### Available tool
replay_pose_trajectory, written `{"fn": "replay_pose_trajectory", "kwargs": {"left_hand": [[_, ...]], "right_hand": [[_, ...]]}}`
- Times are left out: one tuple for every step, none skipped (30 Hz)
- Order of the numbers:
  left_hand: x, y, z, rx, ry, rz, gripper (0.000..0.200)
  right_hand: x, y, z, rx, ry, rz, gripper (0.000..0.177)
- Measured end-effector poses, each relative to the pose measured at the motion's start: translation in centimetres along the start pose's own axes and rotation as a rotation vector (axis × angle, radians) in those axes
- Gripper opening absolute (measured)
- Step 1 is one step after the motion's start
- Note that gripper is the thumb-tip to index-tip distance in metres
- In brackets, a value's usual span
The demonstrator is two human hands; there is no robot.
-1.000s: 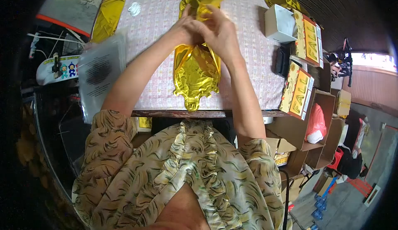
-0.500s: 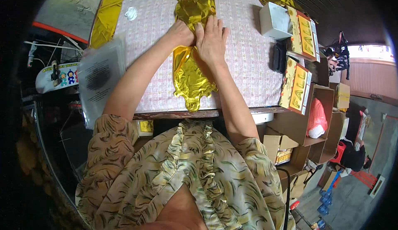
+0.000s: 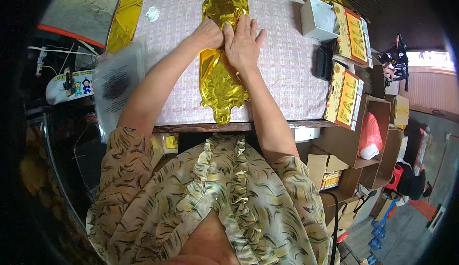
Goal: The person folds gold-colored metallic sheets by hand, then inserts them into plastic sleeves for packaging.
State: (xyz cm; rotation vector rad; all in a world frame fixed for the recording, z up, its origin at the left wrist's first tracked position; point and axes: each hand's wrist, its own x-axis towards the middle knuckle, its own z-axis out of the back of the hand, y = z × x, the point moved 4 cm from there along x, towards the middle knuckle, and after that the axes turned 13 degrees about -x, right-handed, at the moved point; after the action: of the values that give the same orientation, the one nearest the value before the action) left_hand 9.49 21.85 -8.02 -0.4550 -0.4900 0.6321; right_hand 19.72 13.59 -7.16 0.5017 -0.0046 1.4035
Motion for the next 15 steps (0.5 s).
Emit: {"fn": "replay_pose_trajectory", "kwargs": {"left_hand": [[0.1,0.0,0.0,-0.002,-0.008,-0.006,0.042],[0.1,-0.6,0.5,-0.005,-0.016,-0.013,0.042],[0.2,-1.1,1.1,-0.002,-0.013,-0.013,0.042],[0.4,-1.1,1.4,-0.008,0.101,0.076,0.043],[0.4,-1.3,1.7,-0.015,0.216,0.165,0.044],[0.7,-1.1,2.0,-0.012,0.218,0.163,0.044],[1.1,-1.0,2.3,0.014,0.253,0.103,0.041],[1.5,-0.7,2.3,0.040,0.289,0.044,0.040],[2.2,-0.2,2.7,0.044,0.290,0.043,0.040],[2.7,0.6,2.9,0.057,0.355,0.133,0.035],[2.9,1.2,3.2,0.070,0.417,0.224,0.031],[2.9,0.5,4.7,-0.052,0.326,0.291,0.026],[3.4,1.9,4.6,-0.050,0.326,0.292,0.026],[4.5,4.6,4.9,-0.221,0.130,0.218,0.028],[4.9,6.2,5.6,-0.389,-0.065,0.140,0.032]], "right_hand": [[0.0,0.2,0.3,-0.011,0.009,0.012,0.076],[0.0,0.2,0.1,-0.007,0.008,0.010,0.076],[0.0,0.1,0.0,-0.004,-0.005,0.007,0.076],[0.0,0.1,-0.1,0.000,-0.019,0.003,0.076],[-0.1,0.2,0.1,0.002,-0.020,0.000,0.076],[-0.1,0.4,0.3,0.021,-0.020,-0.008,0.077],[-0.1,0.4,0.6,0.039,-0.018,-0.016,0.077],[-0.2,0.3,0.4,0.041,-0.018,-0.019,0.077],[-0.1,0.2,0.2,0.002,-0.023,-0.014,0.074],[-0.1,0.2,-0.1,-0.038,-0.026,-0.008,0.071],[-0.1,0.2,-0.3,-0.034,-0.027,-0.005,0.071],[-0.1,0.3,-0.4,-0.075,-0.045,0.008,0.071],[-0.2,0.4,-0.5,-0.117,-0.063,0.021,0.071],[-0.2,0.4,-0.6,-0.116,-0.064,0.021,0.071],[-0.3,0.4,-0.8,-0.147,-0.071,0.030,0.071]]}}
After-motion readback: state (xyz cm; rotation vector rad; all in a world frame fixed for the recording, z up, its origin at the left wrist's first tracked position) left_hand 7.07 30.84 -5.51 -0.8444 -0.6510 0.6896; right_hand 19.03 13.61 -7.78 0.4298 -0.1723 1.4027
